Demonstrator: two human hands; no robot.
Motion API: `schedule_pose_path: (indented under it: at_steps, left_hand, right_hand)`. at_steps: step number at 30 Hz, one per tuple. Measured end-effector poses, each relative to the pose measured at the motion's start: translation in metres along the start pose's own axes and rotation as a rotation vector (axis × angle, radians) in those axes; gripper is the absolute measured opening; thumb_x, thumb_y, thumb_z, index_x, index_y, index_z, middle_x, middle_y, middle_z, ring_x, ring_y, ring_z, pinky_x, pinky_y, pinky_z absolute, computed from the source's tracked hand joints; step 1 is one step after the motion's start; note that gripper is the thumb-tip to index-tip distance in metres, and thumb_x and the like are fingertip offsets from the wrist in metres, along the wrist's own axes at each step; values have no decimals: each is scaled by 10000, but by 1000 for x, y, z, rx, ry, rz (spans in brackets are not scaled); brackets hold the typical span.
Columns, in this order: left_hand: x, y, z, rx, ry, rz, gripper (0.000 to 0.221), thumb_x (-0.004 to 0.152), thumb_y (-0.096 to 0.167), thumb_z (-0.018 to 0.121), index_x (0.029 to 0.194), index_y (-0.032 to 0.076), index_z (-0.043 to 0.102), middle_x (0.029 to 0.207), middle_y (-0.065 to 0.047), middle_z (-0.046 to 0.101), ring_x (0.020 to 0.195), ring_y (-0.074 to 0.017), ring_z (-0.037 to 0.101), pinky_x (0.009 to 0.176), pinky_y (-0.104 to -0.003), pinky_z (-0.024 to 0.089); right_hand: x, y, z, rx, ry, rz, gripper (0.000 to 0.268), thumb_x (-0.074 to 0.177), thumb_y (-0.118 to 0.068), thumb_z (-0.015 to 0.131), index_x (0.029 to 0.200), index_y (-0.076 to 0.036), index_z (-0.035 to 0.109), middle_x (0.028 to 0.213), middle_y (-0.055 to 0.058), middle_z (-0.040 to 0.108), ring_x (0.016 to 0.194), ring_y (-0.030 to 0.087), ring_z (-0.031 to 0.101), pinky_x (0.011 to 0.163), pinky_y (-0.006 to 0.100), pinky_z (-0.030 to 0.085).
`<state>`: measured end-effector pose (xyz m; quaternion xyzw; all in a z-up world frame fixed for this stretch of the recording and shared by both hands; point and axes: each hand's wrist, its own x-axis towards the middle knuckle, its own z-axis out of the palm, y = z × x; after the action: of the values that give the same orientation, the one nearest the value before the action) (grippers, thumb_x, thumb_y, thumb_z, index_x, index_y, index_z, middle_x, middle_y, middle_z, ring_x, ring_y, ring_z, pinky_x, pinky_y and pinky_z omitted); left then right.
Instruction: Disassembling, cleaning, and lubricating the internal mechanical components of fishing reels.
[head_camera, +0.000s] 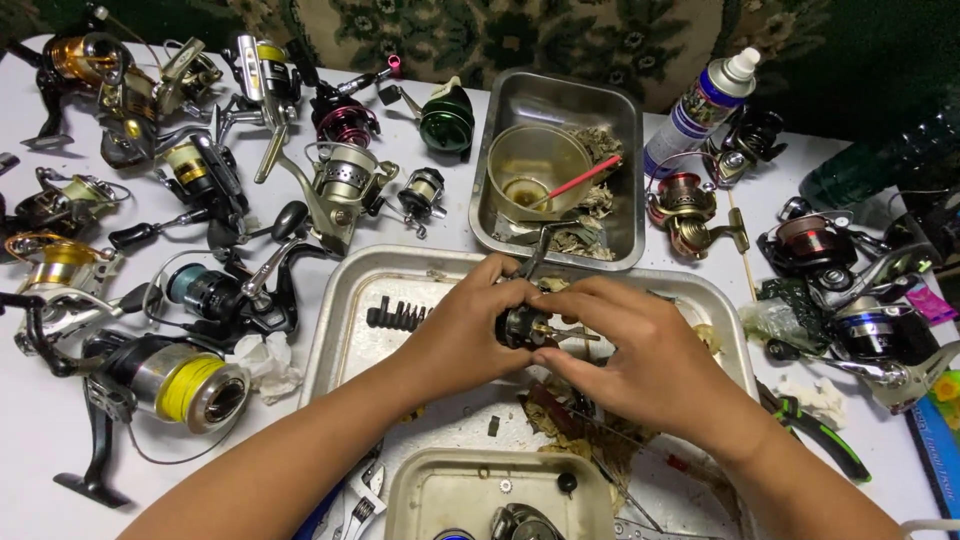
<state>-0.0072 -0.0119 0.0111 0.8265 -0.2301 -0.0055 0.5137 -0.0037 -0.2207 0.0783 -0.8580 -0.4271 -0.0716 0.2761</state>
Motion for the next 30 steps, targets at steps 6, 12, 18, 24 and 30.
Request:
schedule_pose_path:
  at_steps: [6,12,18,24,30]
  left_hand:
    - [1,-3,1,30,-10,-14,381,794,172,830,1136,129,669,1307,-129,510,1200,-314,574,913,-404,507]
    - [1,-5,0,21,5,13,383,768,112,808,1124,129,669,1225,-102,516,1146,-279,584,870,-355,490]
    - [5,-6,-7,36,45,-79,354,778,185,868,1087,200,698,1217,-77,542,1126,-256,627,981,-378,560]
    - [10,-9,-15,-25,131,-277,366,757,233,859,1090,190,713,1183,-63,565,1082,-225,635,919,-346,667]
    - [12,1,-23,-106,229,-322,354,762,330,855,1069,221,717,1091,3,588,1050,-173,623,892,-288,499]
  right_hand:
    - [2,0,6,-18,46,-89,309,890,-141,759,1150,19,707,1037,134,760,903,244,743,819,342,599]
    - [3,3,7,-60,30,-128,304,895,-108,725,1170,13,674,1026,130,734,860,256,717,767,358,575]
    - [7,6,-21,-33,30,-80,223,834,-90,778,1023,6,708,949,107,761,803,206,724,760,325,594]
    - [-9,29,-46,180,-31,558,295,774,-164,801,1060,-117,751,958,24,809,838,128,782,797,249,677]
    - [-15,51,-5,504,-339,695,239,837,-53,767,1074,-85,757,982,72,873,917,158,876,890,211,729]
